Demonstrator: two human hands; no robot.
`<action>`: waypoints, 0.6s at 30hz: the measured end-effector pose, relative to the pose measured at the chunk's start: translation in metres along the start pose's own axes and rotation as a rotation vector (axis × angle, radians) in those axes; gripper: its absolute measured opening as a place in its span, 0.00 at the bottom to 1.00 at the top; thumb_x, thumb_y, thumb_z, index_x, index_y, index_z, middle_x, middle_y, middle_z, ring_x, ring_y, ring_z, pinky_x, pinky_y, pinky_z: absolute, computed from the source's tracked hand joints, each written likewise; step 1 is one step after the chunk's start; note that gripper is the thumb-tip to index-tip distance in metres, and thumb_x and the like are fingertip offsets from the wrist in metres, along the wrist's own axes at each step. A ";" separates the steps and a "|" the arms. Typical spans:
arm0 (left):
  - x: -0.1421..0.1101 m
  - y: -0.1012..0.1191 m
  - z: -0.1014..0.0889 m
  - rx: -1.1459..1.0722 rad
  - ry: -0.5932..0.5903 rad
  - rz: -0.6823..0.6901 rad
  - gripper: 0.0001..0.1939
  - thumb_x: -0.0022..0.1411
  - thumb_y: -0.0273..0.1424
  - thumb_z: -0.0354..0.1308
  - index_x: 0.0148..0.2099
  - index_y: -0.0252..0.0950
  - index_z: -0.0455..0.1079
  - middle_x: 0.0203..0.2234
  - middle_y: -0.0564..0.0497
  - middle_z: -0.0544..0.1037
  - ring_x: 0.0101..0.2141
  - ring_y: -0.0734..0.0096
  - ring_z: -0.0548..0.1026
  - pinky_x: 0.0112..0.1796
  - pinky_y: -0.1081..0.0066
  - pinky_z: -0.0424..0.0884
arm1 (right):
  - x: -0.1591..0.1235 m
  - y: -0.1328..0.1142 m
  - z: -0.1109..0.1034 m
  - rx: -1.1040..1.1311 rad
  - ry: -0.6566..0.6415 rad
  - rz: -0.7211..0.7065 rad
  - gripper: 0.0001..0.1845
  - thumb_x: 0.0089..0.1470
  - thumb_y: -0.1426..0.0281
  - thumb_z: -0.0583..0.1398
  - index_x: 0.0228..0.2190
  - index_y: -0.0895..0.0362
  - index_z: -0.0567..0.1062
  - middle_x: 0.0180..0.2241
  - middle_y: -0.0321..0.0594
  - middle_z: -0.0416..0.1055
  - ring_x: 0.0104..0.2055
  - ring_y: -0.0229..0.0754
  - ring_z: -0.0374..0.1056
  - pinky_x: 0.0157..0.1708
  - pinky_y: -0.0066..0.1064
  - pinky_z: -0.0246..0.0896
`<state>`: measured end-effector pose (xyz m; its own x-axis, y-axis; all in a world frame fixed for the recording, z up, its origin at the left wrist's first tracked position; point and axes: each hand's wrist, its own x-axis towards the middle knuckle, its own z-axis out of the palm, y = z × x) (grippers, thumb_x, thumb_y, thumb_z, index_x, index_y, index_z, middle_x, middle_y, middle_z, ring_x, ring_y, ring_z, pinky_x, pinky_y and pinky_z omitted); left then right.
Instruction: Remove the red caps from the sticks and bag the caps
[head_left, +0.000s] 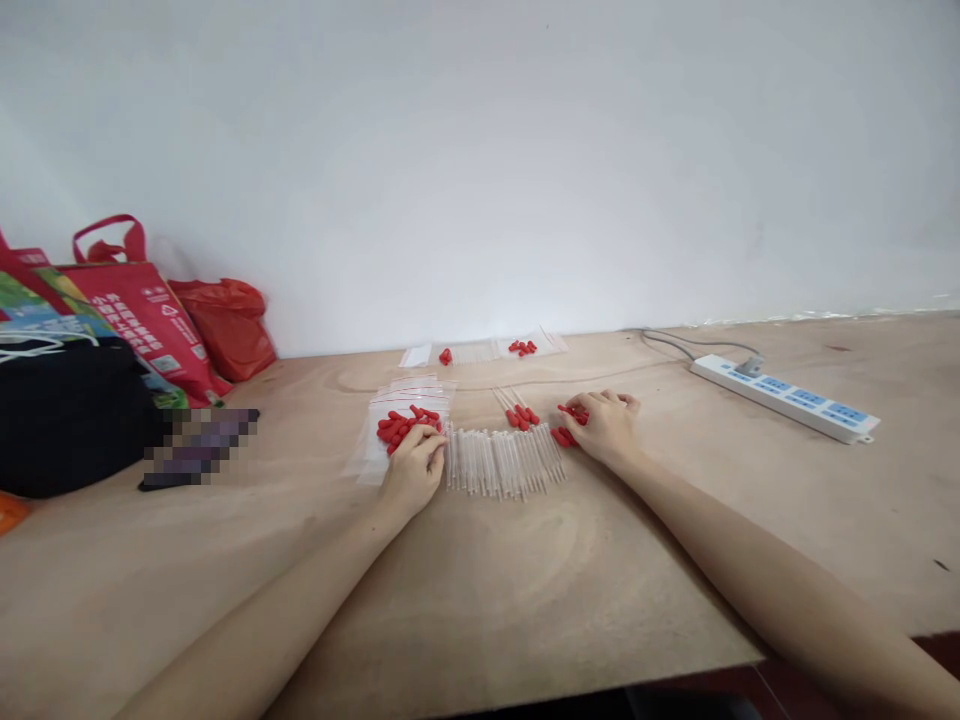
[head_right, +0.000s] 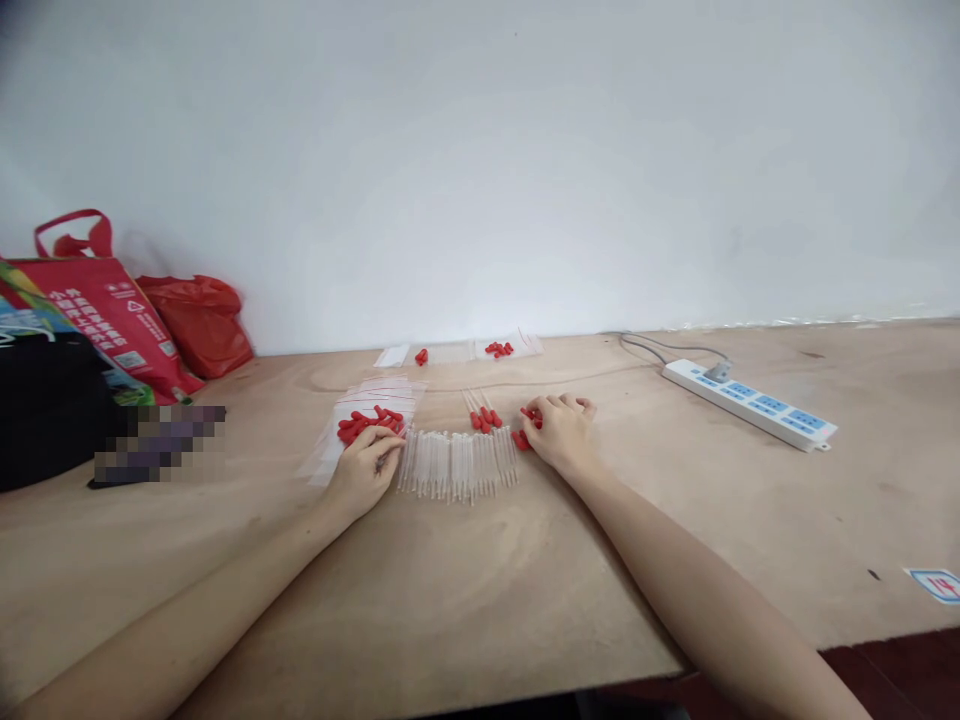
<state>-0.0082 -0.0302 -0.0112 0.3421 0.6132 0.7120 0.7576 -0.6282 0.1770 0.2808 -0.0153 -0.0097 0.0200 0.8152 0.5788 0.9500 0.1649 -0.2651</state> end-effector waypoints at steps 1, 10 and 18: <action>0.000 0.000 0.000 0.000 -0.016 -0.004 0.10 0.57 0.25 0.45 0.33 0.34 0.69 0.31 0.49 0.68 0.32 0.72 0.71 0.35 0.72 0.70 | 0.001 -0.001 0.001 -0.012 -0.006 0.004 0.12 0.49 0.62 0.52 0.27 0.54 0.72 0.28 0.38 0.73 0.37 0.44 0.61 0.43 0.43 0.36; -0.001 0.005 -0.001 -0.099 -0.148 -0.034 0.13 0.59 0.32 0.47 0.43 0.32 0.67 0.36 0.46 0.70 0.33 0.70 0.72 0.36 0.70 0.71 | -0.001 -0.005 0.002 -0.038 -0.056 0.000 0.16 0.49 0.59 0.52 0.23 0.54 0.73 0.28 0.39 0.72 0.37 0.45 0.60 0.43 0.44 0.36; 0.001 0.004 -0.004 -0.047 -0.056 -0.003 0.12 0.60 0.32 0.47 0.41 0.33 0.68 0.35 0.46 0.70 0.40 0.65 0.69 0.43 0.63 0.67 | 0.009 -0.018 -0.002 -0.025 -0.112 0.051 0.14 0.50 0.62 0.51 0.26 0.53 0.75 0.32 0.40 0.72 0.39 0.45 0.60 0.43 0.44 0.39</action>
<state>-0.0077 -0.0340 -0.0069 0.3714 0.6405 0.6722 0.7322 -0.6472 0.2122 0.2644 -0.0118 0.0016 0.0354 0.8792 0.4751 0.9562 0.1085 -0.2720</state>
